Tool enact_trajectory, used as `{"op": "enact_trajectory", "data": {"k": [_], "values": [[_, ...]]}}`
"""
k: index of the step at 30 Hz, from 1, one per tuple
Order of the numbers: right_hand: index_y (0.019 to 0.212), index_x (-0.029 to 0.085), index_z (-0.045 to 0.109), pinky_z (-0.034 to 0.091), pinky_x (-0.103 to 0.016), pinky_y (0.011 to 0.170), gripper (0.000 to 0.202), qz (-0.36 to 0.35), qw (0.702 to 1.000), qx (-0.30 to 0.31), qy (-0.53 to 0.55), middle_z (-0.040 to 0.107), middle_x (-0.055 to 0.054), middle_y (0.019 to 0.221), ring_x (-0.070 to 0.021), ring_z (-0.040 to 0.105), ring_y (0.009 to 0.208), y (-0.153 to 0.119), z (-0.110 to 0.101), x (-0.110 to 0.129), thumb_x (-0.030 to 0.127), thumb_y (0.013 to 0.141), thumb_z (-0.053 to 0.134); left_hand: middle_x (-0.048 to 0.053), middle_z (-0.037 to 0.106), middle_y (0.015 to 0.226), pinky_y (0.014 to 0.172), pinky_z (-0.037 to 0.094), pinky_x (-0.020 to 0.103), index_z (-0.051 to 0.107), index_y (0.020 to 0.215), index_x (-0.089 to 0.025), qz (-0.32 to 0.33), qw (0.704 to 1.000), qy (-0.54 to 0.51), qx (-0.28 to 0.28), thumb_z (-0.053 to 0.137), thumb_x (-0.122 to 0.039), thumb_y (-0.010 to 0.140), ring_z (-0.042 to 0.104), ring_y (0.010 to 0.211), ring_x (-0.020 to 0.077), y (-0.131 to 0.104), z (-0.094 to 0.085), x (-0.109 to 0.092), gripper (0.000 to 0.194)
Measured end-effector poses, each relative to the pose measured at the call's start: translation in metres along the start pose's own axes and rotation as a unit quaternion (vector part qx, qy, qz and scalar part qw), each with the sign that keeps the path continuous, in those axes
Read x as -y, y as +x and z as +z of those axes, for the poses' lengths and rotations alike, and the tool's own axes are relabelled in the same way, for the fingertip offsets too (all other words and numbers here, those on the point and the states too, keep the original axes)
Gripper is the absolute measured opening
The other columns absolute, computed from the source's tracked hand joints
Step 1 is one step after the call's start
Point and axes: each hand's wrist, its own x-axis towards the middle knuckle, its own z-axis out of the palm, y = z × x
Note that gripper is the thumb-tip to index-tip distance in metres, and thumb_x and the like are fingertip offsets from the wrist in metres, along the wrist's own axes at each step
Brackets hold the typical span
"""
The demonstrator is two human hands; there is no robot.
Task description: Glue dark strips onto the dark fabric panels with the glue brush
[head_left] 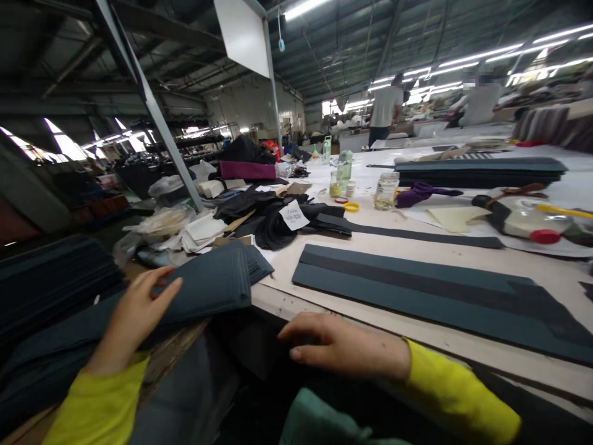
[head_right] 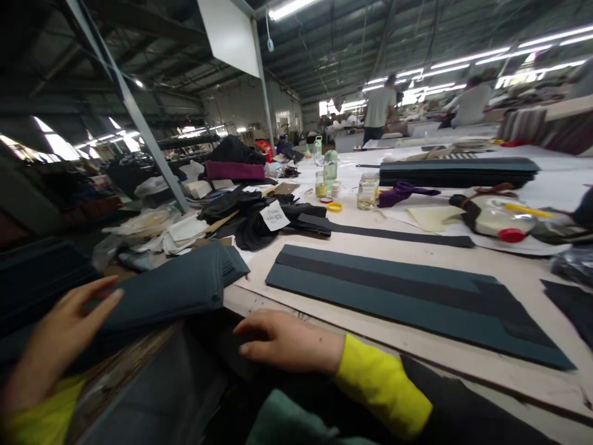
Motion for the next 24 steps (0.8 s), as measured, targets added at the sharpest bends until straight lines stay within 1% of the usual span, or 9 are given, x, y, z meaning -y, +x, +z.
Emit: {"op": "enact_trajectory", "data": {"k": [2,4,6,8,10,13,19,22,24], "values": [[0.111,0.018,0.056,0.040,-0.026,0.089,0.032,-0.004,1.000,0.007,-0.016,0.057,-0.004,0.106,-0.0148,0.052,0.097,-0.014,0.001,0.003,0.029,0.082,0.050,0.007,0.055,0.102,0.085,0.043,0.042,0.056,0.104,-0.015,0.080,0.984,0.121,0.105,0.049,-0.051,0.075,0.054,0.092,0.0255,0.020,0.028,0.001,0.047],[0.110,0.020,0.057,0.039,-0.025,0.090,0.030,0.009,1.000,0.000,-0.024,0.057,-0.003,0.106,-0.0145,0.052,0.098,-0.028,0.001,0.002,0.029,0.083,0.048,0.014,0.053,0.113,0.095,0.036,0.042,0.052,0.112,-0.009,0.160,0.951,0.204,0.169,0.044,-0.051,0.076,0.048,0.106,0.0282,0.033,0.052,-0.002,0.056],[0.110,0.021,0.057,0.039,-0.026,0.092,0.030,0.032,0.999,-0.020,-0.031,0.056,-0.003,0.108,-0.0151,0.051,0.100,-0.042,-0.001,-0.003,0.032,0.084,0.047,0.016,0.046,0.125,0.097,0.033,0.041,0.044,0.123,-0.009,0.203,0.914,0.250,0.249,0.046,-0.050,0.075,0.043,0.115,0.0282,0.032,0.067,-0.005,0.063],[0.110,0.020,0.057,0.038,-0.027,0.093,0.032,0.069,0.996,-0.041,-0.035,0.055,-0.004,0.111,-0.0165,0.050,0.103,-0.054,-0.002,-0.010,0.036,0.084,0.046,0.015,0.037,0.135,0.096,0.034,0.044,0.033,0.132,-0.014,0.217,0.882,0.291,0.301,0.051,-0.041,0.073,0.037,0.121,0.0288,0.018,0.073,-0.005,0.068],[0.110,0.020,0.057,0.038,-0.029,0.094,0.035,0.101,0.993,-0.050,-0.032,0.055,-0.005,0.112,-0.0177,0.050,0.104,-0.064,-0.001,-0.016,0.039,0.084,0.044,0.013,0.027,0.141,0.096,0.032,0.048,0.024,0.136,-0.017,0.233,0.867,0.336,0.286,0.049,-0.023,0.071,0.030,0.126,0.0285,-0.001,0.075,0.001,0.071],[0.112,0.021,0.057,0.037,-0.029,0.096,0.036,0.127,0.990,-0.048,-0.025,0.055,-0.005,0.114,-0.0184,0.050,0.106,-0.073,0.003,-0.022,0.040,0.084,0.045,0.011,0.023,0.143,0.101,0.026,0.046,0.022,0.137,-0.018,0.275,0.866,0.360,0.210,0.042,-0.009,0.069,0.025,0.129,0.0246,-0.020,0.075,0.015,0.071],[0.116,0.025,0.054,0.036,-0.028,0.098,0.038,0.157,0.986,-0.042,-0.041,0.053,-0.004,0.117,-0.0177,0.048,0.109,-0.086,0.000,-0.019,0.042,0.084,0.044,0.011,0.033,0.138,0.100,0.029,0.042,0.028,0.134,-0.018,0.283,0.881,0.329,0.188,0.045,-0.024,0.076,0.034,0.125,0.0236,-0.016,0.076,0.029,0.061],[0.115,0.028,0.055,0.037,-0.028,0.097,0.037,0.164,0.985,-0.044,-0.038,0.053,-0.002,0.118,-0.0179,0.049,0.109,-0.091,-0.006,-0.016,0.045,0.084,0.044,0.012,0.028,0.141,0.100,0.027,0.046,0.026,0.136,-0.019,0.295,0.874,0.341,0.182,0.048,-0.031,0.076,0.030,0.127,0.0262,-0.018,0.078,0.026,0.065],[0.115,0.031,0.055,0.038,-0.027,0.097,0.037,0.168,0.984,-0.046,-0.038,0.053,-0.001,0.118,-0.0179,0.049,0.109,-0.095,-0.011,-0.018,0.047,0.083,0.045,0.012,0.024,0.142,0.101,0.025,0.048,0.024,0.136,-0.018,0.300,0.869,0.354,0.168,0.046,-0.025,0.076,0.027,0.128,0.0260,-0.023,0.079,0.023,0.064]]}}
